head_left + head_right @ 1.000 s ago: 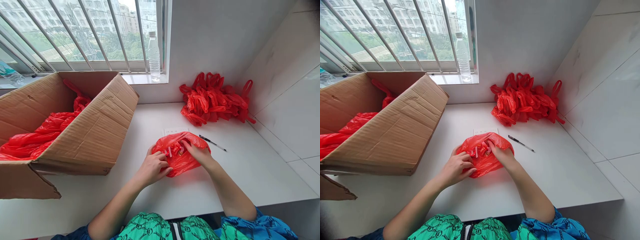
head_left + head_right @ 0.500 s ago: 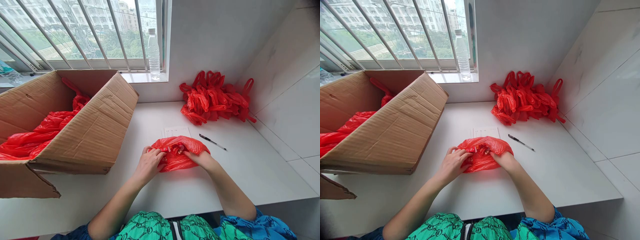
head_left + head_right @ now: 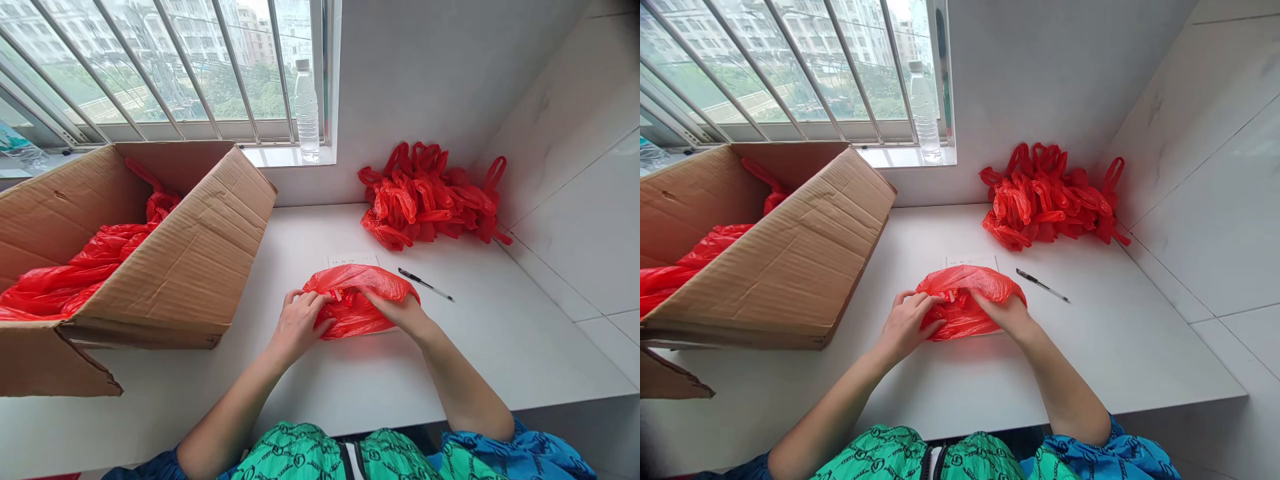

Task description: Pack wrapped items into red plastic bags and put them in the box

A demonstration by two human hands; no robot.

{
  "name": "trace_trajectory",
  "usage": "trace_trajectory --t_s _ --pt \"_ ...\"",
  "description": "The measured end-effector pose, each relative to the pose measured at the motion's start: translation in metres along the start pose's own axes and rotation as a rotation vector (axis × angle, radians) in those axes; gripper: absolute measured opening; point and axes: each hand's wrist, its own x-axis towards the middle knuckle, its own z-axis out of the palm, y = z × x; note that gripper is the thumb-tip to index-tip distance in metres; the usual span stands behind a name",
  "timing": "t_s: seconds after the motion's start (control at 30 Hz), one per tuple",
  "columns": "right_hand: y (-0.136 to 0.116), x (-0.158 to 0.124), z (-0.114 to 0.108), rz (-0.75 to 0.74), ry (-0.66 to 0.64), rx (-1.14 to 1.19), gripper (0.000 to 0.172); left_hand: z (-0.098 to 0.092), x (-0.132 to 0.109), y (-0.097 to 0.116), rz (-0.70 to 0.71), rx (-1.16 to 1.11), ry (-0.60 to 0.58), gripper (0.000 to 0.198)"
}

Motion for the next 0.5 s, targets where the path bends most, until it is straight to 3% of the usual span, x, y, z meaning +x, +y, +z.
trace_trajectory --t_s 0.1,0.2,0.37,0.5 --pt "-0.013 -0.002 -0.003 0.086 -0.075 -0.005 0.035 -0.003 0.001 0.004 0.003 -0.047 0.026 0.025" --pt "-0.022 -0.004 -0.007 0.160 -0.200 -0.067 0.037 -0.007 0.002 0.009 0.012 -0.089 0.084 0.023" --pt "-0.029 -0.003 -0.009 0.083 -0.436 -0.208 0.033 -0.011 0.003 0.012 0.006 -0.169 0.138 0.020" --pt "-0.023 -0.006 -0.009 0.055 -0.412 -0.277 0.027 -0.011 0.003 0.011 0.012 -0.151 0.107 0.023"
